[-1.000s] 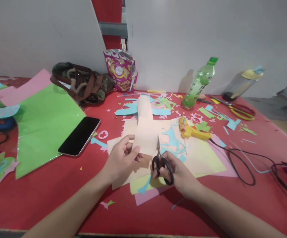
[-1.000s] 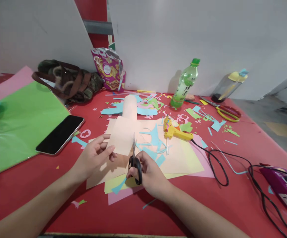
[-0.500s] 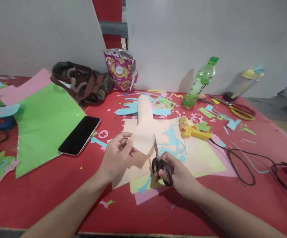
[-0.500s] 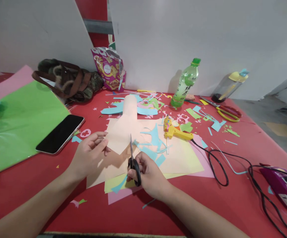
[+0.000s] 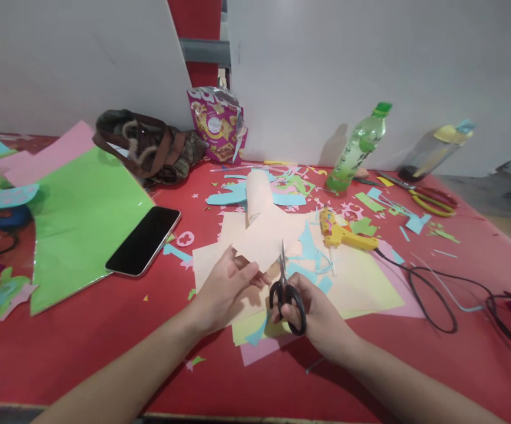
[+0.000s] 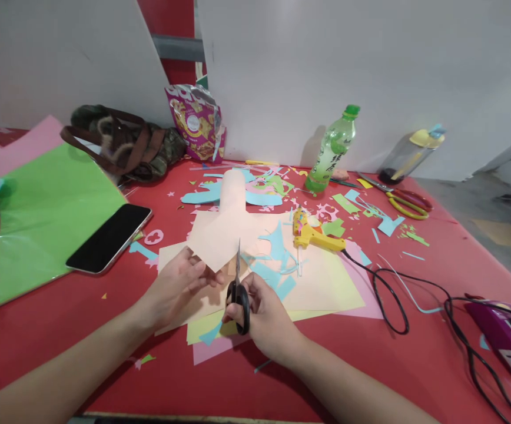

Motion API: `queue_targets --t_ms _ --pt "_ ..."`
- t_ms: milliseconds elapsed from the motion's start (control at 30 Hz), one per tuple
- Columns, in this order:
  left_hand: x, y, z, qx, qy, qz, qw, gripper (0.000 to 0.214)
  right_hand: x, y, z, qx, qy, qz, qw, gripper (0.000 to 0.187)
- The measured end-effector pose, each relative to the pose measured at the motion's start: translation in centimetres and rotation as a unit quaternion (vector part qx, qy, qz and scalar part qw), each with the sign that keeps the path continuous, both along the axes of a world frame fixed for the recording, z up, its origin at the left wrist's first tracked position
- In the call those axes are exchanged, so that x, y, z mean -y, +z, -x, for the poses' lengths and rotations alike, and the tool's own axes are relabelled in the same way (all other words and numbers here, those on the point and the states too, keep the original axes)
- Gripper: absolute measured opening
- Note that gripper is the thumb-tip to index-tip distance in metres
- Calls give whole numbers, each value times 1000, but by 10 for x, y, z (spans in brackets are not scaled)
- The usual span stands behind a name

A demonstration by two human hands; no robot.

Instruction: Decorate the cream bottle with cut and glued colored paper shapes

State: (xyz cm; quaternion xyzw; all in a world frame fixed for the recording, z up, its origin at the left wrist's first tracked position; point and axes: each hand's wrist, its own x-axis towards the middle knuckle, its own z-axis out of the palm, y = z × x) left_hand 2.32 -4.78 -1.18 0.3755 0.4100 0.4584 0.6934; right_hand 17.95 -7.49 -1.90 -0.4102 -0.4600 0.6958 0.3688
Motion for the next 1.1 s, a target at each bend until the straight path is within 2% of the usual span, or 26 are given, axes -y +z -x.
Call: queue_targets --t_ms 67,133,333,500,833,1100 --pt "1 -2 -2 -9 -47 12 999 26 2 1 3 7 0 15 1000 49" --pt "1 -3 -3 -45 -66 4 997 31 3 2 6 10 4 33 999 51" --pt "1 1 -2 -207 -19 -25 978 36 6 2 7 -13 28 36 999 50" --pt "3 2 -1 -272 -34 -14 962 39 6 1 4 -2 42 13 999 50" --pt "4 4 0 -290 -72 -38 953 43 6 -1 3 -21 49 -27 998 45" --pt "3 6 1 -324 -77 -37 942 46 7 -8 2 -35 41 -18 998 40"
